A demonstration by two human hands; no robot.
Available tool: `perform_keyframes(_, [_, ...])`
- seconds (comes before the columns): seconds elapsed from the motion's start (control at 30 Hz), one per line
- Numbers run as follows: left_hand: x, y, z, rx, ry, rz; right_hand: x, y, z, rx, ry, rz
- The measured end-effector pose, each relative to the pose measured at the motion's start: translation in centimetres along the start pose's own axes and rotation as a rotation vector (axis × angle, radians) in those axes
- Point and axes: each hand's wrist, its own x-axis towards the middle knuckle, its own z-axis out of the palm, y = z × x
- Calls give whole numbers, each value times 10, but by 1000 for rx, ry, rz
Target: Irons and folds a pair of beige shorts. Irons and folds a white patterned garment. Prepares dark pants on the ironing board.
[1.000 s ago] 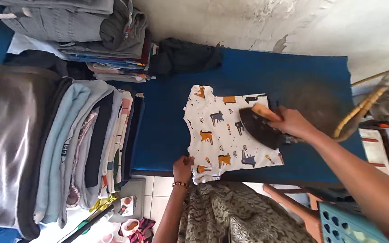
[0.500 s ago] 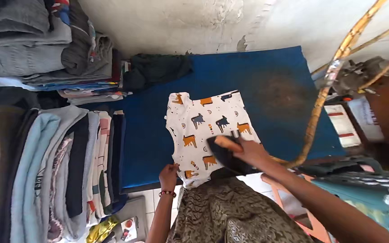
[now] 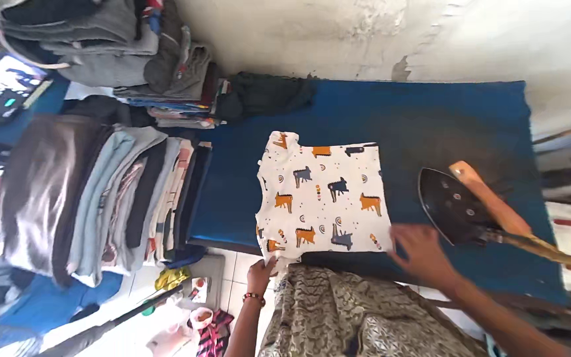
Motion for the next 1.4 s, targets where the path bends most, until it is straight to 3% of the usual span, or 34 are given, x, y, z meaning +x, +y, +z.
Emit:
perform_keyframes(0.07, [-9, 3, -7, -45, -88, -68, -5, -10, 27, 89, -11, -141])
perform_keyframes(0.13, [-22, 25, -24, -110, -144, -79, 6, -9, 27, 205, 37, -112])
perform_keyframes(0.23, [-31, 85, -53, -325, -185, 82, 49, -6, -14, 507, -24, 196])
perform_keyframes(0.33, [-6, 145, -68, -544, -164, 436, 93, 18, -33, 831, -50, 538])
perform_keyframes(0.37, [9, 157, -72, -520, -92, 513, 103, 26, -31, 906, -82, 630])
perform_keyframes(0.43, [38, 168, -79, -295, 38, 509, 112, 32, -24, 990, -102, 774])
perform_keyframes(0.5, [64, 164, -80, -14, 22, 419, 111, 27, -15, 978, -59, 852])
perform_keyframes(0.57, [77, 157, -76, 95, -91, 347, 109, 16, -8, 916, 19, 855])
perform_keyframes(0.77, [95, 171, -65, 194, -47, 310, 111, -10, -4, 721, 147, 869])
perform_keyframes(0.87, [101, 179, -70, 257, -116, 316, 114, -14, -4, 710, 194, 902])
perform_keyframes(0.97, [97, 178, -80, 145, -213, 297, 119, -20, -5, 676, 222, 929])
perform_keyframes(1.07, [93, 162, -92, 136, -228, 235, 122, -33, -4, 457, 257, 825])
perform_keyframes(1.2, [79, 146, -84, 371, -122, 215, 117, -49, 24, 71, 160, 307])
perform_keyframes(1.27, [59, 156, -69, 601, 18, 233, 112, -48, 42, 14, 67, 244])
perform_keyframes(1.33, [42, 166, -51, 700, 165, 406, 109, -47, 51, 23, 116, 218])
perform_keyframes(1.4, [46, 160, -27, 668, 231, 705, 112, -55, 52, 9, 213, 125])
